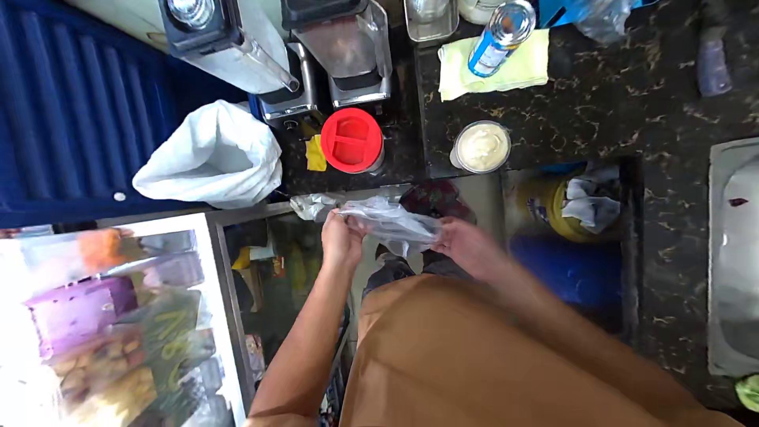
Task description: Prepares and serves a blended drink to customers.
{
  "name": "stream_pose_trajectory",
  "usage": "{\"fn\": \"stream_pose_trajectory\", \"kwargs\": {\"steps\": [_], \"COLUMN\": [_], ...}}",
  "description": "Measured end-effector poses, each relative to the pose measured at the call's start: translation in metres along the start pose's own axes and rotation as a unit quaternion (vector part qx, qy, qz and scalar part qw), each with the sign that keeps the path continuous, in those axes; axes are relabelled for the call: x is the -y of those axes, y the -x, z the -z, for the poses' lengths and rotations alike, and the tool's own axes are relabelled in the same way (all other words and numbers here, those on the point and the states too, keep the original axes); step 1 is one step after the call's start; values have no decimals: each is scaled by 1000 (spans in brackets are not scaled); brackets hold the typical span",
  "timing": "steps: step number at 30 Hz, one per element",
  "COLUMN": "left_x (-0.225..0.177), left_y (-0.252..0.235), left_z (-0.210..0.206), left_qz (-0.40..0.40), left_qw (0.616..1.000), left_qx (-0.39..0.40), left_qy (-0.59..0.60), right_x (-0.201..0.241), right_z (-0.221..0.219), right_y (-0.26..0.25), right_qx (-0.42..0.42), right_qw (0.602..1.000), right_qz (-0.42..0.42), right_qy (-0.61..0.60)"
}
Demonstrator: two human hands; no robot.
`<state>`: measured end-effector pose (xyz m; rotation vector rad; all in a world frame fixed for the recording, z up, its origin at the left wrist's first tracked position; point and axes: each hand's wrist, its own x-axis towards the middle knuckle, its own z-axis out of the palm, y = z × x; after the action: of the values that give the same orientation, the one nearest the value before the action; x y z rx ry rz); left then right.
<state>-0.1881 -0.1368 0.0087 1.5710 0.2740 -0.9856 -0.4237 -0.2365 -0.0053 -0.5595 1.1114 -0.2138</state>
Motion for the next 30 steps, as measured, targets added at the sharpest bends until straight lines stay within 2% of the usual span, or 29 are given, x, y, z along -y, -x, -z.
{"fn": "stream_pose_trajectory", "kwargs": {"steps": [1, 2, 4, 5, 6, 7, 8, 9, 10, 11, 12, 13, 14, 15, 16, 17, 18, 19, 20, 21, 22, 23, 24, 26, 27, 28, 30], "left_x": [18, 34, 54, 59, 60, 56, 49, 45, 45, 46, 43, 39, 34, 31, 30, 33, 39, 49, 60, 66, 65, 60, 53, 38, 33, 32, 38], "left_y": [3, 7, 21, 31, 41, 46, 43, 33, 19, 9, 5, 7, 13, 19, 21, 18, 8, -5, -18, -28, -32, -28, -21, -6, -3, -1, -2], "left_z": [-9, -15, -33, -41, -47, -50, -50, -44, -34, -23, -18, -18, -22, -29, -36, -41, -44, -43, -39, -37, -42, -49, -55, -66, -71, -75, -83], "left_qz": [-59, -136, -240, -261, -272, -279, -276, -258, -241, -210, -154, -80, -6, 30, 18, -33, -90, -123, -122, -87, -41, -5, 22, 53, 51, 27, -87], "left_qw": [997, 982, 933, 905, 864, 808, 754, 734, 752, 790, 844, 904, 932, 928, 914, 898, 875, 860, 859, 875, 896, 908, 902, 850, 823, 806, 759], "left_qx": [2, 22, 79, 115, 145, 158, 150, 135, 116, 107, 126, 177, 249, 307, 331, 311, 252, 184, 136, 126, 155, 208, 284, 427, 464, 471, 407], "left_qy": [-49, -129, -254, -315, -398, -494, -576, -614, -603, -566, -498, -382, -263, -209, -232, -310, -402, -460, -478, -459, -415, -363, -324, -305, -322, -357, -500], "right_x": [-4, -6, 0, 0, -4, -7, -6, -4, -1, 2, 5, 7, 4, -1, -4, -3, 3, 10, 15, 19, 24, 27, 26, 17, 17, 19, 25], "right_z": [1, 1, -9, -14, -12, -7, 1, 11, 19, 25, 30, 36, 44, 53, 62, 68, 71, 72, 72, 72, 72, 73, 74, 74, 73, 70, 60], "right_y": [4, 7, 10, 5, -3, -14, -24, -30, -29, -23, -19, -19, -24, -33, -41, -43, -39, -31, -21, -15, -13, -14, -17, -23, -26, -27, -23], "right_qx": [-28, -37, -7, 11, 20, 20, 29, 60, 97, 124, 138, 124, 85, 35, 4, 5, 40, 100, 161, 198, 202, 176, 116, -36, -87, -121, -155], "right_qw": [990, 962, 879, 849, 840, 855, 888, 926, 953, 961, 956, 946, 937, 933, 943, 964, 983, 988, 981, 968, 949, 921, 896, 863, 845, 821, 766], "right_qz": [37, 107, 231, 244, 233, 210, 182, 158, 140, 129, 124, 124, 127, 126, 110, 87, 70, 64, 75, 98, 126, 138, 133, 129, 132, 128, 118], "right_qy": [132, 247, 418, 468, 490, 474, 421, 336, 251, 211, 226, 272, 316, 335, 315, 253, 168, 99, 78, 115, 206, 319, 408, 487, 511, 543, 613]}}
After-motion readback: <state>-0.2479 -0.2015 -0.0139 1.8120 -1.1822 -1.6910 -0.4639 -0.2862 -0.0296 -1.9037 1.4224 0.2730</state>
